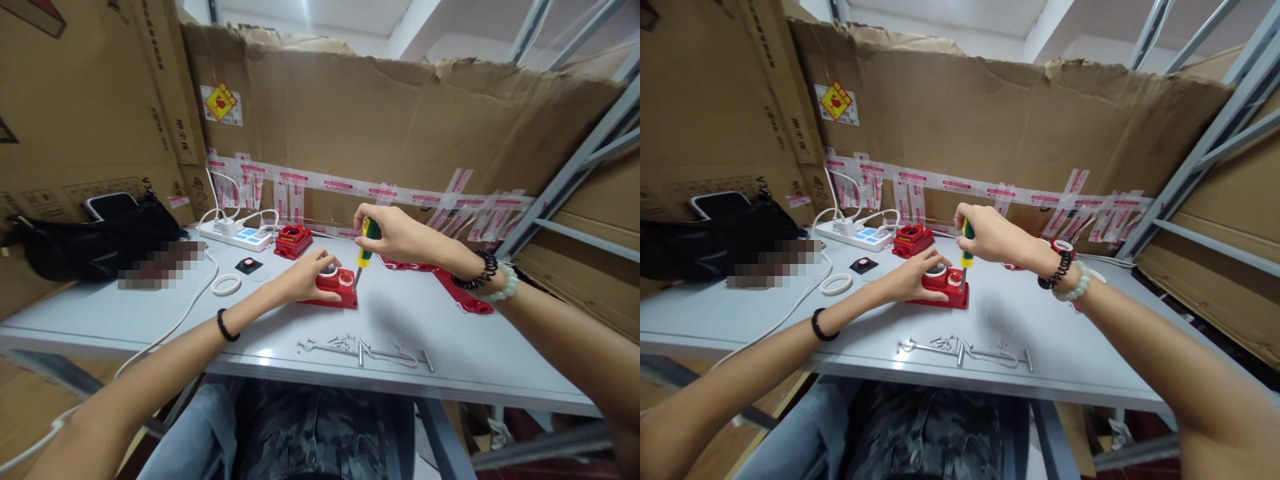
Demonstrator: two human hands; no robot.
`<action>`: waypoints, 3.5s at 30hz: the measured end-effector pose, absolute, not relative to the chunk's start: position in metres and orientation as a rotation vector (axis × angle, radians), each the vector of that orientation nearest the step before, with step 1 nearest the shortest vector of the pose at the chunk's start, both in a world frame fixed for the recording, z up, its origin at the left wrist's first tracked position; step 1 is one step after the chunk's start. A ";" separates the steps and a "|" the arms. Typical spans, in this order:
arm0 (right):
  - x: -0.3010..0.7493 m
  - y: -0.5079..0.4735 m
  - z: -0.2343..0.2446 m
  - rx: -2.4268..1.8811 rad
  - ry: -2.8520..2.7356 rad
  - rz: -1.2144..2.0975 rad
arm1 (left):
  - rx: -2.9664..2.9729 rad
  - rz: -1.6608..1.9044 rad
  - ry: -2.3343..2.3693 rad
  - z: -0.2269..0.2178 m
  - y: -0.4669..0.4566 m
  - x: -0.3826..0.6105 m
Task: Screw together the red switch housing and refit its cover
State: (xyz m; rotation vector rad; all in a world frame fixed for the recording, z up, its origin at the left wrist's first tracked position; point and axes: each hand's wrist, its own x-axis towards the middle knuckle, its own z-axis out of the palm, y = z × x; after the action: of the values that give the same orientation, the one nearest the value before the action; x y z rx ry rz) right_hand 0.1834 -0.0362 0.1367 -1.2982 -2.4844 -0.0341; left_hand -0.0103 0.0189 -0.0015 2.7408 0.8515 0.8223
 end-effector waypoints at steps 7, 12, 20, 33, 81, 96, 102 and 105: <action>0.181 -0.040 0.135 -1.287 -2.456 0.042 | 2.742 0.832 0.831 -0.002 0.020 -0.011; 0.181 -0.037 0.131 -1.224 -2.317 0.005 | 2.734 0.835 0.835 -0.002 0.020 -0.010; 0.179 -0.056 0.139 -1.132 -2.221 0.055 | 2.737 0.818 0.842 -0.002 0.020 -0.011; 0.164 -0.068 0.101 -1.133 -2.340 0.308 | 3.003 1.000 0.819 0.012 0.003 -0.018; 0.207 -0.017 0.092 -1.105 -1.814 0.099 | 2.523 1.280 0.790 0.015 0.021 -0.033; 0.211 -0.009 0.096 -1.052 -1.547 1.138 | 2.454 1.124 0.744 0.008 0.026 -0.032; 0.226 -0.015 0.098 -1.060 -1.469 1.119 | 2.603 0.743 0.743 0.003 0.029 -0.035; 0.234 -0.017 0.091 -1.032 -1.470 1.117 | 2.592 0.824 0.741 0.001 0.031 -0.033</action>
State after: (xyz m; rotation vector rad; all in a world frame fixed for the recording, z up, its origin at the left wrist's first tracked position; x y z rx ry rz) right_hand 0.2336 -0.0168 0.0913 -1.0315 -1.4695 1.1169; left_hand -0.0329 0.0308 0.0007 2.5921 0.7412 0.8245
